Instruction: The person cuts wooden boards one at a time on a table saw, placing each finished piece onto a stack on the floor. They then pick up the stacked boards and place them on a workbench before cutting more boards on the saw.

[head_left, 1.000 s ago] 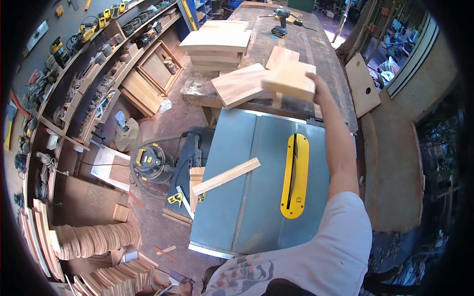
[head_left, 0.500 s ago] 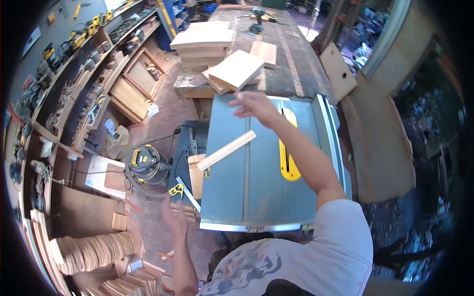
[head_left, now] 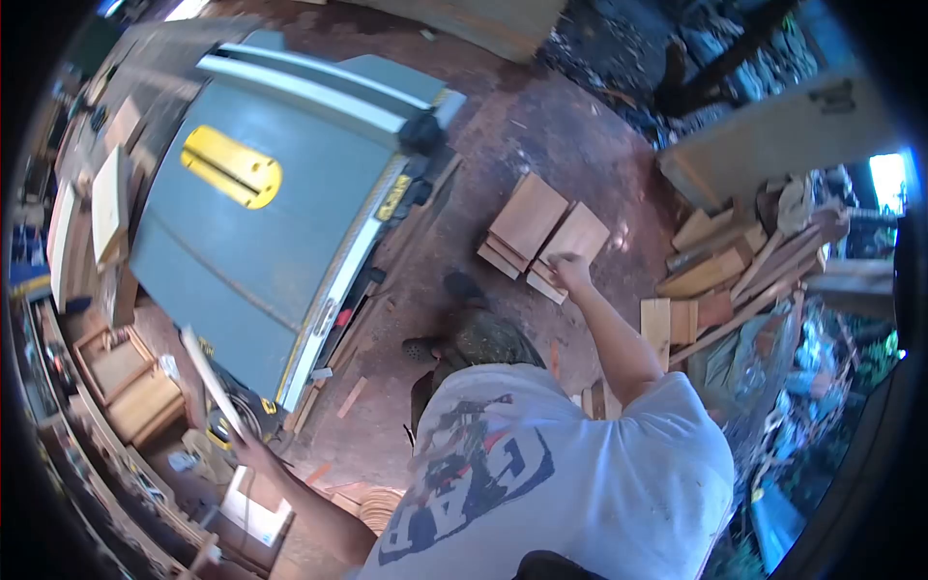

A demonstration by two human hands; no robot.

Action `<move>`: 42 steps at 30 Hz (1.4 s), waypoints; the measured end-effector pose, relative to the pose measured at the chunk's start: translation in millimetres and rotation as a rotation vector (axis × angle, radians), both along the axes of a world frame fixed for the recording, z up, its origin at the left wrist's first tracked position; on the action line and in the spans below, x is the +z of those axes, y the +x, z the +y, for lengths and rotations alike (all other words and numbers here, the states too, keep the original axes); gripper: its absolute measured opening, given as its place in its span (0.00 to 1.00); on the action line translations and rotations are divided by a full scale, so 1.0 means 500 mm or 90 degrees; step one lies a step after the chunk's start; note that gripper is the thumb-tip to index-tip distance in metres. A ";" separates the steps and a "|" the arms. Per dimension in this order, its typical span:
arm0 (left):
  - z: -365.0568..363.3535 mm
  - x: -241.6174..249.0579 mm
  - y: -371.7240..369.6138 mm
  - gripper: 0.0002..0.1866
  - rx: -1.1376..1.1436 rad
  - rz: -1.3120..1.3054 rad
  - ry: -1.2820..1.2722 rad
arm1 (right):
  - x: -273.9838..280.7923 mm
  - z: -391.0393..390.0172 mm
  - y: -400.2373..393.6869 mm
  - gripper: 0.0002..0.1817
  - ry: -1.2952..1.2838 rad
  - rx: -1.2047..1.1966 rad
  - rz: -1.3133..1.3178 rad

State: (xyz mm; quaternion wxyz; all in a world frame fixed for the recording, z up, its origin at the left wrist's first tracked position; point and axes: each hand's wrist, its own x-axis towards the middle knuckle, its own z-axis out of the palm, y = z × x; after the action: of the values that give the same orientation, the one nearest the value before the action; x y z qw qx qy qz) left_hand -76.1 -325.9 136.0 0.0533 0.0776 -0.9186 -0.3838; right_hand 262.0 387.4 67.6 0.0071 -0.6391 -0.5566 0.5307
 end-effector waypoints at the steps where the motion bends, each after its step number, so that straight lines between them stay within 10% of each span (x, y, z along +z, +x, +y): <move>1: -0.027 -0.020 0.097 0.36 0.036 -0.014 0.001 | -0.031 -0.005 0.065 0.31 -0.072 -0.152 -0.004; 2: 0.034 0.020 0.192 0.43 0.221 -0.104 0.034 | -0.088 -0.001 0.115 0.34 -0.100 -0.202 -0.017; 8: -0.069 -0.102 0.742 0.46 0.232 -0.431 -0.596 | -0.373 0.039 0.082 0.53 -0.340 -0.339 0.089; 17: 0.225 0.174 0.984 0.35 0.186 -0.591 -0.312 | -0.720 0.095 -0.085 0.45 -0.133 -0.421 0.054; 25: 0.293 0.203 1.000 0.35 0.199 -0.534 -0.269 | -0.629 0.120 -0.180 0.30 -0.364 -0.658 0.332; 33: 0.401 0.134 0.908 0.29 -0.051 -0.533 -0.358 | -0.419 0.187 -0.006 0.23 -0.515 -0.491 0.504; 36: 0.503 0.093 0.783 0.25 -0.173 -0.328 -0.110 | -0.299 0.195 0.168 0.22 -0.655 -0.320 0.599; 42: 0.954 0.243 0.568 0.35 -0.430 -0.169 -0.030 | -0.022 0.195 0.308 0.47 -0.745 0.025 0.624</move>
State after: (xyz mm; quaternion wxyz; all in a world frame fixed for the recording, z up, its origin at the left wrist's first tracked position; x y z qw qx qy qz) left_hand 207.8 151.2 257.7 -0.1946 -0.1827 -0.8998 -0.3452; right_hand 415.8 484.8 56.7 -0.0959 -0.2197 -0.1290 0.9622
